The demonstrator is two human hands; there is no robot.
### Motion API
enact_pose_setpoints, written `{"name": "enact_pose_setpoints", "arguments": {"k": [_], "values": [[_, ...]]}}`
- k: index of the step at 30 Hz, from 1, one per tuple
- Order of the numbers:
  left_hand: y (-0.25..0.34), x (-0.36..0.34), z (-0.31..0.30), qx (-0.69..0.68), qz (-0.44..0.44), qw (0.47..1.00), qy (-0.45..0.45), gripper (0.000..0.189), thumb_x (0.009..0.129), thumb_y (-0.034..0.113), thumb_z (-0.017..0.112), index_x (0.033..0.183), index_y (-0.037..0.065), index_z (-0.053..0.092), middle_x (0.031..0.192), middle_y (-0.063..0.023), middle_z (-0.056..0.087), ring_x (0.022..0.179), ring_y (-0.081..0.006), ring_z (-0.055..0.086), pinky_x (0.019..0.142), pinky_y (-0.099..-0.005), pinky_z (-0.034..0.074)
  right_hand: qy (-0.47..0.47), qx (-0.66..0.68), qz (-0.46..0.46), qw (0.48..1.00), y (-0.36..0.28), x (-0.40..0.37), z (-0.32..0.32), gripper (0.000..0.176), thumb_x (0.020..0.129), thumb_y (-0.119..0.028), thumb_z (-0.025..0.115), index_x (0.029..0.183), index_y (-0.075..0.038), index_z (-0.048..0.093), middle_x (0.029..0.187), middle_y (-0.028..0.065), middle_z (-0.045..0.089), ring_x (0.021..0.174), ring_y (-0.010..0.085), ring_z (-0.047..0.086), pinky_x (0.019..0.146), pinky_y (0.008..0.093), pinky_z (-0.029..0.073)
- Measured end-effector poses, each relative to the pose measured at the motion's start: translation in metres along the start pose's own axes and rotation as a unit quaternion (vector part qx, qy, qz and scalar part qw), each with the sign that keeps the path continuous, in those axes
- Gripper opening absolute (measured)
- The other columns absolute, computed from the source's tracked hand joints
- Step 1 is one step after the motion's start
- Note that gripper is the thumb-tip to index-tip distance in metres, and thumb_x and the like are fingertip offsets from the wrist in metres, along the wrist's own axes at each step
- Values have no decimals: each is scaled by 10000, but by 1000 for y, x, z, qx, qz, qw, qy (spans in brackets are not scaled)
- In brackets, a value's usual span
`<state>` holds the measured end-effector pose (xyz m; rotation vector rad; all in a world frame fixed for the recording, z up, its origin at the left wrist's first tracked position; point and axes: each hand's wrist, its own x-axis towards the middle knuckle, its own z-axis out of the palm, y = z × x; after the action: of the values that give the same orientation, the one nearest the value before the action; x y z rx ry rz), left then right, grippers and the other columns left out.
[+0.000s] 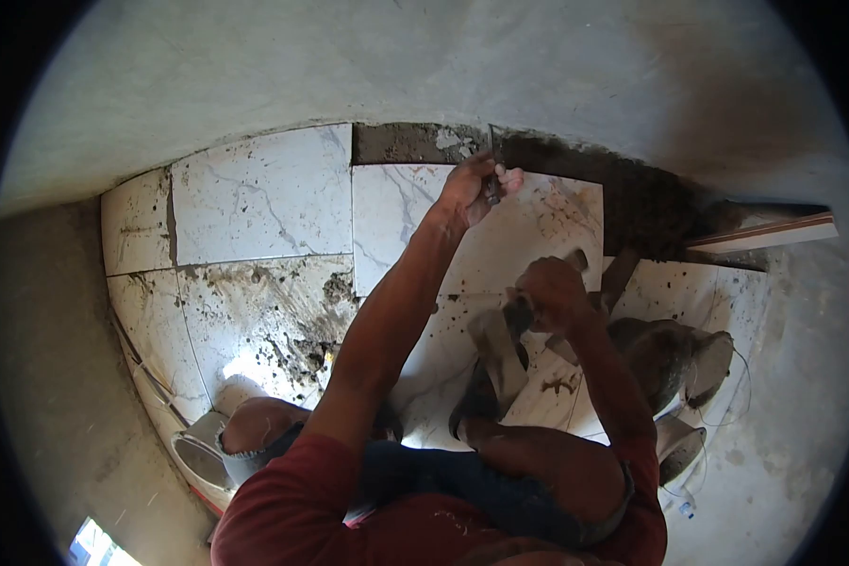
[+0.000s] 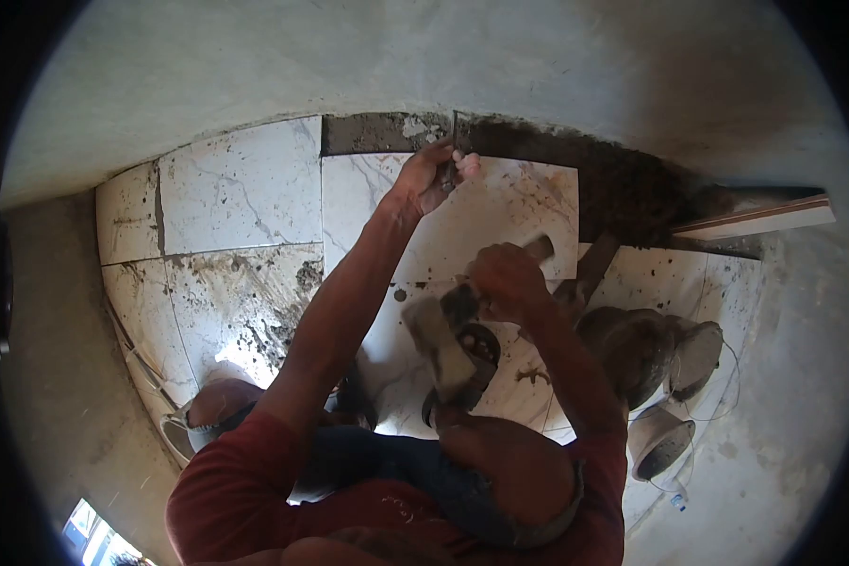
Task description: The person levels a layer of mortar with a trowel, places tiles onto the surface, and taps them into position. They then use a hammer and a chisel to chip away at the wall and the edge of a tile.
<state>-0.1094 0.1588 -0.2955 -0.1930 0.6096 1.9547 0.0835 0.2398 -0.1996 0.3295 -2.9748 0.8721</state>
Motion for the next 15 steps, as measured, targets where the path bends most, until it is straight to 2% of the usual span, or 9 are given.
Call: {"name": "enact_pose_setpoints", "arguments": {"k": [1, 3, 4, 7, 8, 11, 12, 13, 15], "values": [[-5, -3, 6, -18, 0, 999, 31, 393, 916, 50, 312, 1290, -26, 217, 831, -96, 501, 806, -251, 592, 774, -404, 534, -5, 4, 4, 1000, 5, -3, 7, 169, 645, -163, 624, 751, -106, 506, 774, 124, 543, 734, 316, 552, 618, 398, 446], [-6, -3, 13, -31, 5, 998, 55, 401, 916, 48, 311, 1296, -25, 204, 830, -101, 490, 813, -258, 590, 769, -415, 535, -33, -95, 219, 970, 34, 10, 19, 174, 633, -143, 617, 750, -112, 493, 782, 119, 545, 738, 315, 555, 621, 404, 445], [-9, -4, 13, -18, 6, 998, 62, 412, 915, 43, 314, 1302, -21, 187, 818, -100, 481, 820, -265, 589, 765, -425, 536, -32, -47, 306, 950, 44, 14, 17, 168, 642, -138, 610, 756, -116, 489, 806, 118, 553, 750, 313, 561, 622, 416, 444], [-5, -3, 15, -30, 7, 997, 73, 432, 912, 33, 317, 1312, -15, 163, 805, -102, 469, 838, -278, 586, 761, -430, 539, 0, -4, 280, 960, 15, 3, 14, 172, 642, -143, 622, 748, -113, 491, 790, 114, 554, 746, 313, 564, 604, 427, 439], [-4, -2, 17, -61, 2, 995, 76, 439, 911, 29, 317, 1317, -12, 156, 804, -104, 466, 849, -285, 585, 760, -425, 541, 63, -25, 131, 989, 10, -1, 13, 176, 666, -148, 648, 756, -89, 508, 697, 110, 528, 664, 334, 556, 564, 404, 426], [-3, -2, 24, -45, 11, 995, 93, 430, 911, 28, 312, 1314, -18, 171, 800, -109, 466, 854, -293, 585, 757, -419, 545, 68, -47, 28, 996, 28, 0, 21, 191, 620, -138, 647, 732, -109, 496, 725, 104, 539, 724, 315, 562, 583, 412, 441], [-4, -1, 23, -43, 10, 995, 91, 430, 911, 28, 312, 1314, -18, 171, 800, -109, 466, 854, -293, 585, 757, -419, 545, 51, -42, 194, 979, 33, 6, 22, 205, 620, -144, 651, 745, -99, 494, 736, 109, 542, 731, 314, 562, 582, 403, 441], [-6, -1, 22, -41, 13, 995, 95, 403, 912, 29, 309, 1296, -24, 197, 797, -111, 466, 851, -293, 584, 755, -416, 546, 52, -43, 195, 978, 33, 5, 21, 205, 620, -144, 651, 745, -99, 494, 736, 109, 542, 731, 314, 562, 582, 403, 441], [-3, 3, 23, -39, 20, 994, 97, 378, 913, 30, 305, 1277, -30, 223, 793, -113, 465, 849, -294, 584, 752, -413, 546, 27, -26, 328, 944, 33, 10, 13, 228, 624, -149, 657, 759, -76, 490, 735, 124, 549, 735, 329, 566, 589, 404, 442]]}}
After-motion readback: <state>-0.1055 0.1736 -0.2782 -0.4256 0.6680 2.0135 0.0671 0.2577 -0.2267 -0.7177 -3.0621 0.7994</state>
